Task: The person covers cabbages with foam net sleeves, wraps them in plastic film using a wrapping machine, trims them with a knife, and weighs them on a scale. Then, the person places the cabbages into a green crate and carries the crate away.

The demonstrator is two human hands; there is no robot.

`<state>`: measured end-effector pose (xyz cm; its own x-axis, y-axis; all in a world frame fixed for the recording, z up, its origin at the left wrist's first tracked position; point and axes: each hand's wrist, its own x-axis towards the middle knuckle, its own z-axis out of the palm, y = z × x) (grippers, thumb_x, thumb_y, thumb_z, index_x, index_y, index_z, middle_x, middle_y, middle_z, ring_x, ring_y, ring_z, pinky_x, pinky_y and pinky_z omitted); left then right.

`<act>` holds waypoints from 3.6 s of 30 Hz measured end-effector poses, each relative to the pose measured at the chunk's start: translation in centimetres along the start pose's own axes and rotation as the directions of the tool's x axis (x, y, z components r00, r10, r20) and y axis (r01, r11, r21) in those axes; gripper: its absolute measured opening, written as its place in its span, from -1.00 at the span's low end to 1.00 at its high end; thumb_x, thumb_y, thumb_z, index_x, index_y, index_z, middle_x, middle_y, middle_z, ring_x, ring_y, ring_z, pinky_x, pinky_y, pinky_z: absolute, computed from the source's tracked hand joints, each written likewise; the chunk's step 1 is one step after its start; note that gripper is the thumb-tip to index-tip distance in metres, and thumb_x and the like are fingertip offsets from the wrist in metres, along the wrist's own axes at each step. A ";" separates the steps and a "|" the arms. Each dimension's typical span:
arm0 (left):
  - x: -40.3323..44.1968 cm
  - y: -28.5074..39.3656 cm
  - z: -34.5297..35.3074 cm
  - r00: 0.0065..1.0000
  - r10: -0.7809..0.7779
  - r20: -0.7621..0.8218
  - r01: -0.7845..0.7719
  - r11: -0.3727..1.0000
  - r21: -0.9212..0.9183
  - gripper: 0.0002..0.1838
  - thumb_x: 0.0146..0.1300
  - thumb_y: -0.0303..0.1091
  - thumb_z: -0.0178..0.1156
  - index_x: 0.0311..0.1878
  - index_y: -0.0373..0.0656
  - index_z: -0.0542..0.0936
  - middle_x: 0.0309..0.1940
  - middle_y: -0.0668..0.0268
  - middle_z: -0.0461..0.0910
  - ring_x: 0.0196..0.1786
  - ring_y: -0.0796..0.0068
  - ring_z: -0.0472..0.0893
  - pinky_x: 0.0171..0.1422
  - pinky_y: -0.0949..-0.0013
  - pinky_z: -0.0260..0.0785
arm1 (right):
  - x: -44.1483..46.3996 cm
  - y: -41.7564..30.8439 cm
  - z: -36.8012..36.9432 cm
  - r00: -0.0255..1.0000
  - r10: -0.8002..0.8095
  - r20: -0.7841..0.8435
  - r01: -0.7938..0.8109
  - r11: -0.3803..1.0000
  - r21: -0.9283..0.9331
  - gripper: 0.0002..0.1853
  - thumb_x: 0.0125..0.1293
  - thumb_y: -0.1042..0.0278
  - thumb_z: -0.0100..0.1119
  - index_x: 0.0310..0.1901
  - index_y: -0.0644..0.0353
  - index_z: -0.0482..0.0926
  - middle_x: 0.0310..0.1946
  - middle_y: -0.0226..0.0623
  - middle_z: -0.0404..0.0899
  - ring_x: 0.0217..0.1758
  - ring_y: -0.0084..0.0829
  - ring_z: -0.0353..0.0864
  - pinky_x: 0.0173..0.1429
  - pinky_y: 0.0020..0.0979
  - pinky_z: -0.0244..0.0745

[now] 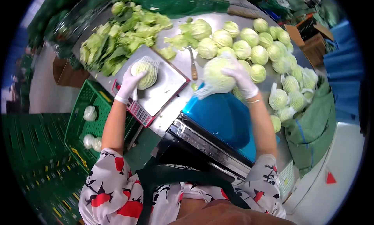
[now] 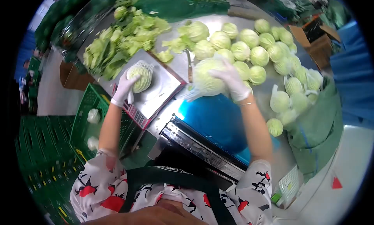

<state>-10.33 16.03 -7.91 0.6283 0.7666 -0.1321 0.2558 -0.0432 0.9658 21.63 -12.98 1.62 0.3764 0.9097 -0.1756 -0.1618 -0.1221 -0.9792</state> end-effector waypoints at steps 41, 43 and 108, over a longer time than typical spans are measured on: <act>-22.8 1.5 -18.5 0.913 -0.212 -0.349 -0.239 0.414 -0.878 -0.13 0.28 0.35 0.08 0.48 -0.05 0.27 0.41 0.09 0.36 0.37 -0.02 0.43 0.42 -0.31 0.27 | 11.9 13.2 21.7 0.960 -0.232 -0.156 0.134 0.873 -0.469 -0.35 0.12 0.34 0.49 0.20 0.45 0.46 0.00 -0.15 0.66 0.00 -0.37 0.66 0.13 -0.39 0.56; -21.0 2.0 -15.7 0.941 -0.206 -0.270 -0.162 0.427 -0.890 -0.12 0.27 0.39 0.05 0.47 -0.05 0.29 0.40 0.09 0.38 0.36 -0.01 0.45 0.40 -0.30 0.29 | 10.3 9.6 21.9 0.992 -0.023 -0.127 -0.007 0.972 -0.235 -0.40 0.14 0.33 0.46 0.18 0.43 0.50 0.01 -0.16 0.66 0.01 -0.37 0.66 0.13 -0.39 0.56; -23.1 15.7 3.9 0.321 0.103 0.941 -0.162 0.985 -0.053 -0.79 0.30 -0.35 0.31 -0.12 -0.27 0.76 -0.35 0.28 0.63 -0.30 0.51 0.56 -0.12 0.38 0.42 | -50.5 3.6 12.5 0.852 -0.106 -0.512 0.204 0.969 0.138 -0.78 0.33 0.44 0.17 -0.10 0.42 0.64 -0.15 -0.17 0.61 -0.06 -0.32 0.54 0.28 -0.26 0.38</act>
<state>-17.91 -4.85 9.44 0.9198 -0.3614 -0.1529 0.1116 -0.1326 0.9849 -9.37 -54.38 8.26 0.8054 0.5847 -0.0976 -0.2063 0.1220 -0.9709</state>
